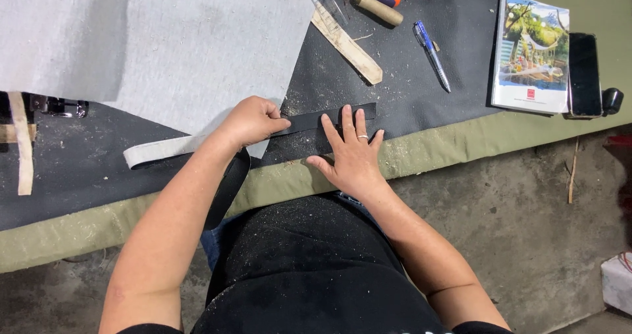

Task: Applying glue to a thin strip of leather and carefully pressing it onto a larger leather piece to bond them.

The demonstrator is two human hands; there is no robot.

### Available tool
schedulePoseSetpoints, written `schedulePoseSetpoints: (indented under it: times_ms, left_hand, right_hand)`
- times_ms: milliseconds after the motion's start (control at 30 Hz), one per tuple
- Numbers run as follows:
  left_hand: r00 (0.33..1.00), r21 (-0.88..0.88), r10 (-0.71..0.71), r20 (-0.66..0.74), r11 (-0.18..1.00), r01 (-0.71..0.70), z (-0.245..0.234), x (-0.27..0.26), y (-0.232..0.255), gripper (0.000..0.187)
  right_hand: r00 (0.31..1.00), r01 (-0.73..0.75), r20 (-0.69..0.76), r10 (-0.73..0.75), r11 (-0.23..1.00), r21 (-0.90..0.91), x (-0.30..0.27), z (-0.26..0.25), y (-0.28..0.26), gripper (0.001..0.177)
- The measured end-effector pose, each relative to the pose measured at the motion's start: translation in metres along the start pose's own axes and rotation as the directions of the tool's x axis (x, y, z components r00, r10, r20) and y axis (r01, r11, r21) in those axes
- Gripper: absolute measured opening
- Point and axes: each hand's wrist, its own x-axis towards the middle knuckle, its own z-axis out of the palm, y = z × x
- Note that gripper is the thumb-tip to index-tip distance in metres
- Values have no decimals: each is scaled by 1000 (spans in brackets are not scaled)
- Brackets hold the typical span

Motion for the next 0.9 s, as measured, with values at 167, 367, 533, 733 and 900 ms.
schedulePoseSetpoints:
  times_ms: [167,367,533,733,900]
  left_hand:
    - [1000,122,24,-7,992,-23,-1,-5,7,19]
    - [999,231,40,-8,972,-38,-4,-13,18,23]
    - [998,302,58,-15,952,-51,-4,-16,21,22]
    - [993,253,117,-9,961,-111,-3,-17,16,28]
    - [999,309,46,20,950,-50,-8,-18,32,26]
  right_hand:
    - [1000,5,-17,-5,1000,7,-1,1,1,92]
    - [1000,-5,-1,5,1000,-23,0,0,-1,92]
    - [1000,-17,18,17,999,-30,2,-5,-7,95]
    - [978,143,168,-121,982,-120,14,-3,-39,98]
    - [984,178,30,-175,978,-112,14,14,-19,99]
